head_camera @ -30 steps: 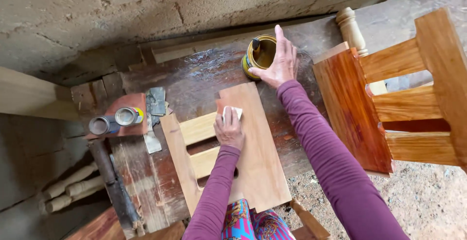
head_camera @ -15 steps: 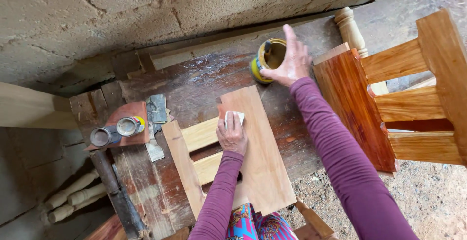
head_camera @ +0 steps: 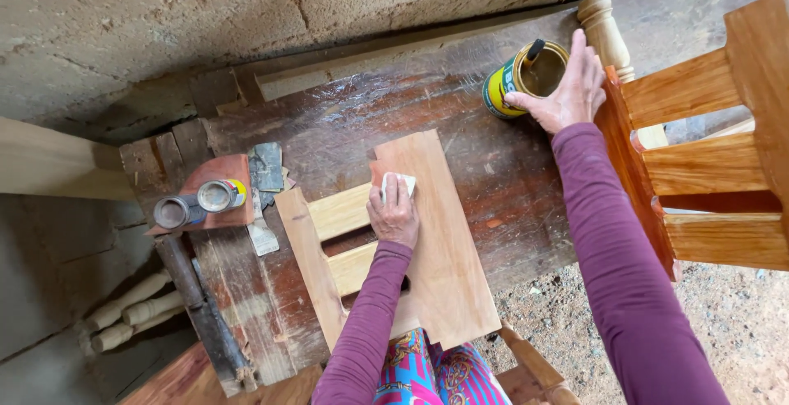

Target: The person applies wood stain to a wooden chair backrest using a cloth. They wipe the surface and edges thoroughly, turning the piece over to cover all sides. A can of stain and other tools are visible on the workbench.

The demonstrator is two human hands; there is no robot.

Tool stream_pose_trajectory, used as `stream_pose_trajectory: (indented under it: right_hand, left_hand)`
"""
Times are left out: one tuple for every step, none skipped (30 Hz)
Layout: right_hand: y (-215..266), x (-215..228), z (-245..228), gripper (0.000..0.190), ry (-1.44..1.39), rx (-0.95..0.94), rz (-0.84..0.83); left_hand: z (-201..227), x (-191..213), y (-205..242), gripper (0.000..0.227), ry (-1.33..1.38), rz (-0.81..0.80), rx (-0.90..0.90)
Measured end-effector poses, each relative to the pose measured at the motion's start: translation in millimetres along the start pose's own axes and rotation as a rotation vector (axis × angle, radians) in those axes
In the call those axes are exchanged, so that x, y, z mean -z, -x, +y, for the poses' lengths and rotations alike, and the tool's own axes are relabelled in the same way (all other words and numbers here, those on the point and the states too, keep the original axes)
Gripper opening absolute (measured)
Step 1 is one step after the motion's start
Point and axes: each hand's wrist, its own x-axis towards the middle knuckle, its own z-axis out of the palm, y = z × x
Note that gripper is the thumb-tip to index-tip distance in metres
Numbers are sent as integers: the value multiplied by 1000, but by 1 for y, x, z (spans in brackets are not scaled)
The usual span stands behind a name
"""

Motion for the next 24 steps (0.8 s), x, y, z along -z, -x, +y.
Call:
stream_pose_trajectory:
  right_hand:
    - [12, 2, 0, 125, -4, 73, 69]
    - [22, 5, -2, 122, -10, 152, 138]
    - [54, 6, -7, 122, -15, 158, 134]
    - [83, 9, -13, 103, -136, 114, 161]
    - [111, 12, -19, 84, -257, 68, 187]
    - [149, 3, -11, 84, -269, 85, 176]
    - [186, -6, -2, 65, -227, -25, 82]
    - [224, -16, 9, 48, -185, -134, -10]
    - [258, -39, 29, 48, -197, -118, -17]
    - [298, -58, 50, 53, -161, -57, -86]
    - [338, -78, 74, 58, -126, 5, -154]
    - [349, -76, 67, 58, -127, 8, -167]
    - [362, -75, 61, 64, -104, 40, -190]
    - [372, -71, 57, 71, -76, 78, -215]
    - [369, -63, 56, 71, -71, 87, -229]
    - [367, -57, 53, 83, -18, 167, -257]
    - [364, -51, 49, 95, 36, 247, -284]
    - [364, -47, 59, 95, 35, 254, -291]
    - [362, -43, 67, 106, 9, 309, -412]
    - [357, -42, 73, 118, -22, 368, -525]
    - [350, -36, 78, 118, -29, 380, -522]
    - [347, -32, 81, 130, -9, 435, -596]
    - [343, -28, 84, 141, 11, 492, -668]
    - [345, -29, 91, 141, 2, 493, -667]
  left_hand:
    - [3, 8, 2, 49, 12, -28, 2]
    - [7, 15, 2, 47, 24, -51, 7]
    - [16, 29, 32, 47, 19, -49, 14]
    - [27, 42, 59, 47, 37, -100, -44]
    - [39, 55, 87, 47, 56, -151, -101]
    - [35, 43, 124, 47, 43, -142, -84]
    - [32, 30, 162, 48, 49, -144, -107]
    - [28, 15, 199, 50, 52, -145, -135]
    - [25, 18, 173, 50, 38, -135, -123]
    - [24, 23, 152, 49, 30, -129, -80]
    - [23, 28, 132, 49, 23, -123, -37]
    - [16, 24, 87, 49, 19, -129, -26]
    - [12, 24, 43, 50, -35, -51, -11]
    - [12, 28, -2, 53, -87, 30, 10]
    - [16, 26, -12, 53, -89, 26, 27]
    - [18, 24, -25, 49, -92, -14, 92]
    - [21, 23, -39, 46, -96, -53, 158]
    - [34, 29, -10, 46, -99, -53, 167]
    - [47, 35, 17, 48, -138, -23, 141]
    - [57, 43, 40, 50, -183, 16, 110]
    - [72, 44, 90, 50, -192, 25, 114]
    - [87, 50, 143, 50, -133, 3, 99]
    - [105, 60, 196, 51, -75, -20, 83]
    - [111, 62, 224, 51, -83, -20, 81]
